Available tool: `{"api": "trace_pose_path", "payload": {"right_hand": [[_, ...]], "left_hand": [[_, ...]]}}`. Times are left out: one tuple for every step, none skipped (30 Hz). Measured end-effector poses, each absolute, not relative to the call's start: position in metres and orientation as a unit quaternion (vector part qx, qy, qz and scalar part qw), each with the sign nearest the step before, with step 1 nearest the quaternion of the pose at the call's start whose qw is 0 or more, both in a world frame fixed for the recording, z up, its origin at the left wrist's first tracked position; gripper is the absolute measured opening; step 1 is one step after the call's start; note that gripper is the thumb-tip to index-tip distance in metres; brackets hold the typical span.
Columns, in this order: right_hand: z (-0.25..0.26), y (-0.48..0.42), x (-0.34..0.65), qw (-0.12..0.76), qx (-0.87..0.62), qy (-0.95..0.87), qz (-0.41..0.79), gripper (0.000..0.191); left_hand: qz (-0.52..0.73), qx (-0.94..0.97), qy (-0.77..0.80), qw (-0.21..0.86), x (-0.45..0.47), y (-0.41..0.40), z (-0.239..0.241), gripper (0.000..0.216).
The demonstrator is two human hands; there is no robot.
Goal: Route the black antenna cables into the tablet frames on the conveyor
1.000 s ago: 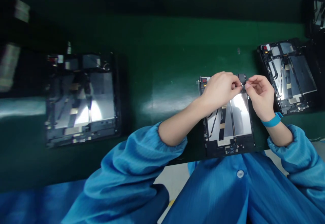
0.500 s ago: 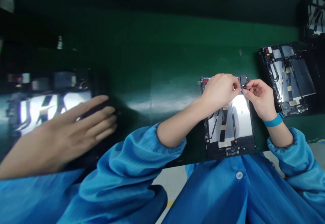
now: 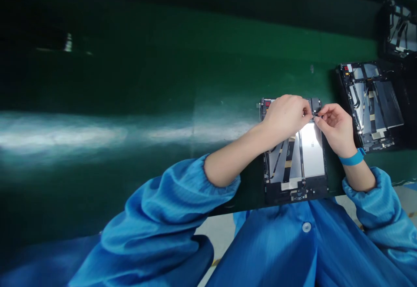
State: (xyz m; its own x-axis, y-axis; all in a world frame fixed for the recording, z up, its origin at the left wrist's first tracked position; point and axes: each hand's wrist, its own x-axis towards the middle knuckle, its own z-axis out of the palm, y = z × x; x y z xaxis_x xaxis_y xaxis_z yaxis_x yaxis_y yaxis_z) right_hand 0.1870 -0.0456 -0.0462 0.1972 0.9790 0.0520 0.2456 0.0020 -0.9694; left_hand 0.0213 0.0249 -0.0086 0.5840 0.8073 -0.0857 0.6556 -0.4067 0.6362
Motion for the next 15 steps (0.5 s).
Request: {"api": "trace_pose_path", "payload": {"right_hand": [[-0.046, -0.046, 0.186, 0.485, -0.604, -0.518, 0.363, 0.016], [-0.046, -0.045, 0.185, 0.48, -0.609, -0.524, 0.351, 0.015], [-0.046, -0.045, 0.184, 0.477, -0.614, -0.529, 0.341, 0.015], [-0.047, -0.044, 0.183, 0.475, -0.616, -0.531, 0.335, 0.015], [-0.048, -0.043, 0.183, 0.476, -0.618, -0.53, 0.334, 0.017], [-0.05, -0.042, 0.183, 0.481, -0.619, -0.523, 0.335, 0.019], [-0.052, -0.042, 0.183, 0.493, -0.62, -0.509, 0.337, 0.021], [-0.054, -0.042, 0.183, 0.512, -0.621, -0.489, 0.337, 0.023], [-0.056, -0.043, 0.182, 0.536, -0.621, -0.465, 0.334, 0.025], [-0.058, -0.045, 0.181, 0.561, -0.619, -0.441, 0.329, 0.025], [-0.059, -0.049, 0.18, 0.581, -0.618, -0.42, 0.324, 0.025], [-0.061, -0.053, 0.177, 0.594, -0.616, -0.405, 0.322, 0.024], [-0.062, -0.057, 0.174, 0.599, -0.616, -0.397, 0.322, 0.024], [-0.063, -0.062, 0.171, 0.598, -0.617, -0.394, 0.325, 0.024], [-0.064, -0.067, 0.167, 0.594, -0.62, -0.395, 0.327, 0.025]], "left_hand": [[0.12, 0.83, 0.441, 0.32, 0.022, 0.025, -0.01, 0.016], [0.119, 0.83, 0.441, 0.32, 0.023, 0.025, -0.011, 0.016], [0.114, 0.83, 0.443, 0.319, 0.024, 0.025, -0.011, 0.016], [0.108, 0.832, 0.443, 0.318, 0.024, 0.025, -0.011, 0.016], [0.105, 0.833, 0.441, 0.317, 0.024, 0.025, -0.009, 0.016], [0.11, 0.834, 0.437, 0.317, 0.022, 0.024, -0.007, 0.015], [0.123, 0.834, 0.436, 0.316, 0.018, 0.024, -0.004, 0.019], [0.145, 0.83, 0.439, 0.313, 0.012, 0.022, 0.0, 0.027], [0.172, 0.82, 0.452, 0.305, 0.003, 0.021, 0.003, 0.036], [0.198, 0.805, 0.475, 0.294, -0.007, 0.019, 0.006, 0.043], [0.218, 0.785, 0.508, 0.28, -0.019, 0.016, 0.009, 0.044], [0.228, 0.762, 0.544, 0.269, -0.032, 0.014, 0.01, 0.039], [0.229, 0.738, 0.577, 0.265, -0.045, 0.01, 0.01, 0.033], [0.22, 0.718, 0.601, 0.273, -0.057, 0.007, 0.008, 0.028], [0.203, 0.702, 0.615, 0.296, -0.067, 0.003, 0.006, 0.026]]}}
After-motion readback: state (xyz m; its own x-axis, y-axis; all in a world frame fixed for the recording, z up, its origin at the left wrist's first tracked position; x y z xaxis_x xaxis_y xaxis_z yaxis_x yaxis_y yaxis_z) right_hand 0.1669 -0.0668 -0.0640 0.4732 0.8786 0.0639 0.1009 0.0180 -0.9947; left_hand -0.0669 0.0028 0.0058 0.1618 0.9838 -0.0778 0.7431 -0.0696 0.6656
